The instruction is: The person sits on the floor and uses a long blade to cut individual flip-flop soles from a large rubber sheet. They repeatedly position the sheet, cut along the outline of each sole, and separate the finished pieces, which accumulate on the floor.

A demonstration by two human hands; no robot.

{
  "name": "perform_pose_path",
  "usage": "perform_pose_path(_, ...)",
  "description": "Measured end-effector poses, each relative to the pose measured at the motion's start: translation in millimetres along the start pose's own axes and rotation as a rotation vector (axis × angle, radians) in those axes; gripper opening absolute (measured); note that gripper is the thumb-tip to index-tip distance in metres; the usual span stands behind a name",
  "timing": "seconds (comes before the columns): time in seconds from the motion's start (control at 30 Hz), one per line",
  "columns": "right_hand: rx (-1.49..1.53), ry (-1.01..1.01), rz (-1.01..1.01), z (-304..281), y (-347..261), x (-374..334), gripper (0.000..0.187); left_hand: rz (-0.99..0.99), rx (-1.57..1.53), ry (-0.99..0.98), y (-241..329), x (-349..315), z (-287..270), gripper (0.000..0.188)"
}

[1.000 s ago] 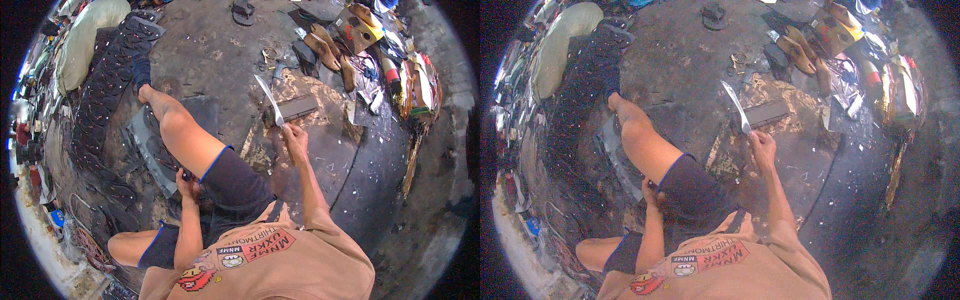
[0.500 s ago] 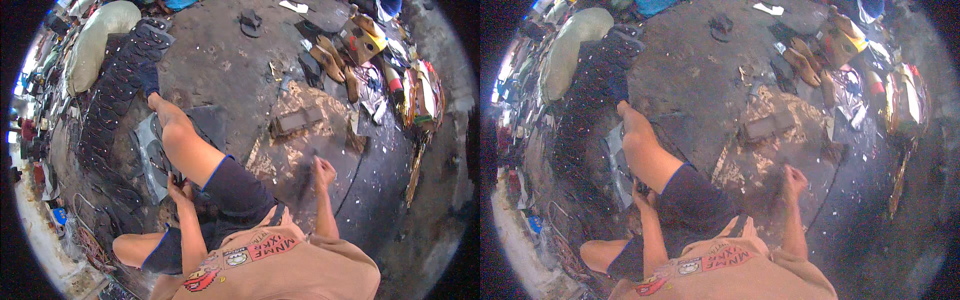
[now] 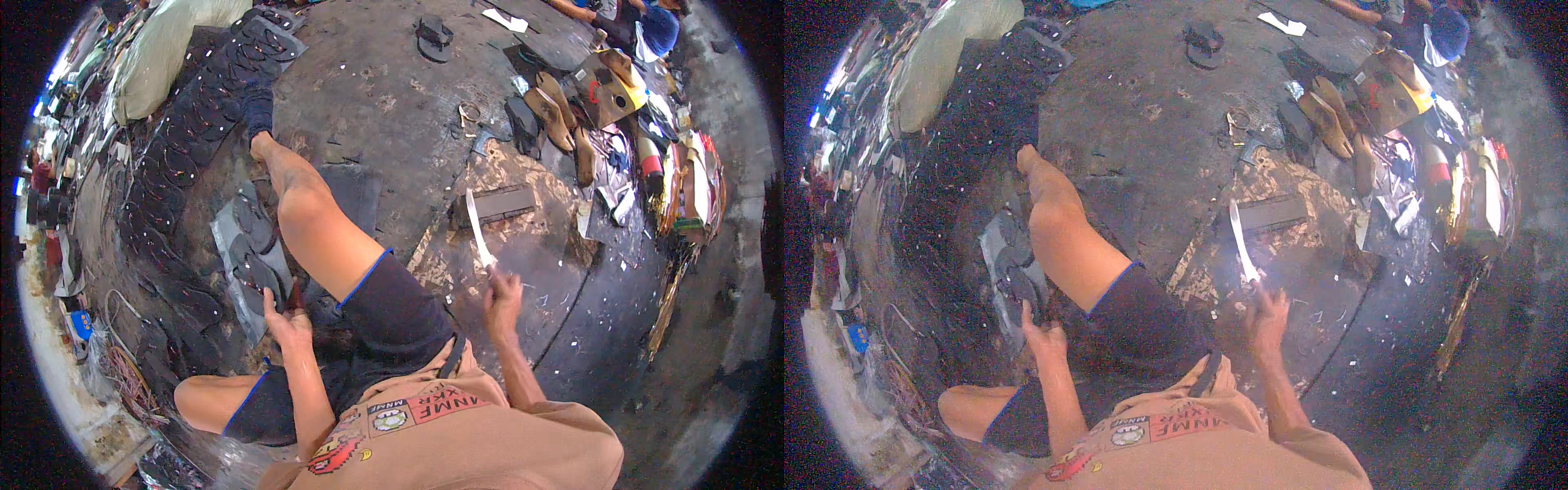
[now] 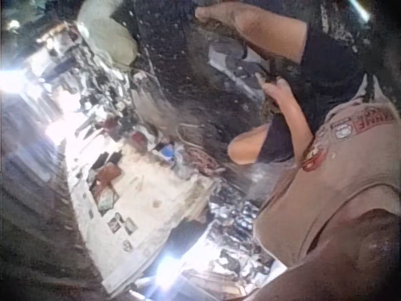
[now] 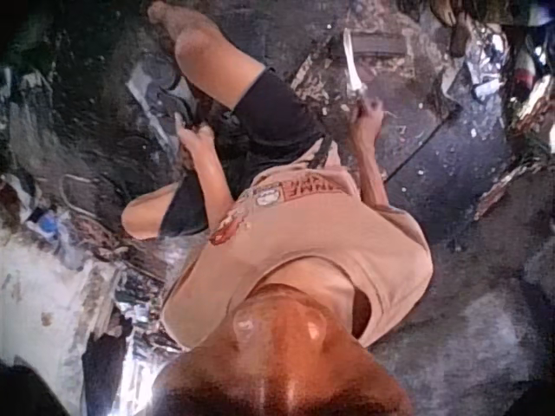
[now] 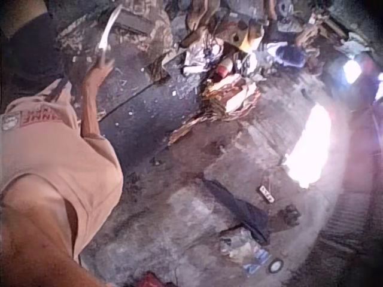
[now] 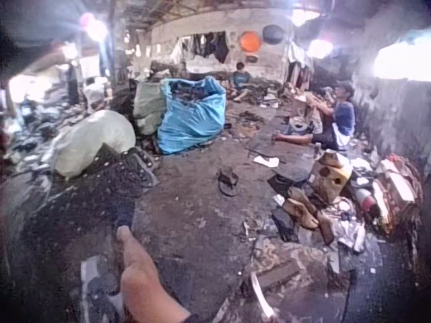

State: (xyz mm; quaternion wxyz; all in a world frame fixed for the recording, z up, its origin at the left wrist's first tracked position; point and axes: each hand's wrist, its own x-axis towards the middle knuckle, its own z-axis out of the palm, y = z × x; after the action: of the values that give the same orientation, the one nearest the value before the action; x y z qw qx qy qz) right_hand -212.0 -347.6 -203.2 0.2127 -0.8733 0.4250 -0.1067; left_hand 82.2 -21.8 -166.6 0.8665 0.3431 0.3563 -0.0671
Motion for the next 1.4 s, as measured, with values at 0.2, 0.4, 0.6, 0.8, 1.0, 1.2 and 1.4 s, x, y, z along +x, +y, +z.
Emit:
perform_pose_path(0.2, -0.032, 0.446, 0.036, 0, 62, 126, 0.045, -0.147, 0.069, 0.056, -31, -7, 11, 0.055)
perform_pose_path(0.4, 0.122, 0.025, -0.062, 14, -1, -9, 0.044, -0.019, 0.175, 0.148, 11, -15, 30, 0.052)
perform_pose_path(0.6, 0.370, -0.060, -0.068, -107, -197, 75, 0.028, -0.190, 0.068, 0.068, 33, -24, 35, 0.033)
perform_pose_path(0.8, 0.333, -0.810, -0.177, -45, -281, 19, 0.026, -0.327, 0.003, 0.182, 25, -26, 69, 0.051)
perform_pose_path(1.0, 0.164, -0.925, -0.186, -9, -286, 13, 0.037, -0.309, 0.014, 0.127, 14, -16, 71, 0.045)
perform_pose_path(1.2, 0.119, -0.914, -0.320, 44, -310, 55, 0.042, -0.277, 0.014, 0.094, 19, -17, 68, 0.033)
perform_pose_path(1.4, 0.317, -1.004, -0.367, 96, -322, 88, 0.048, -0.323, 0.083, 0.087, 23, -15, 71, 0.048)
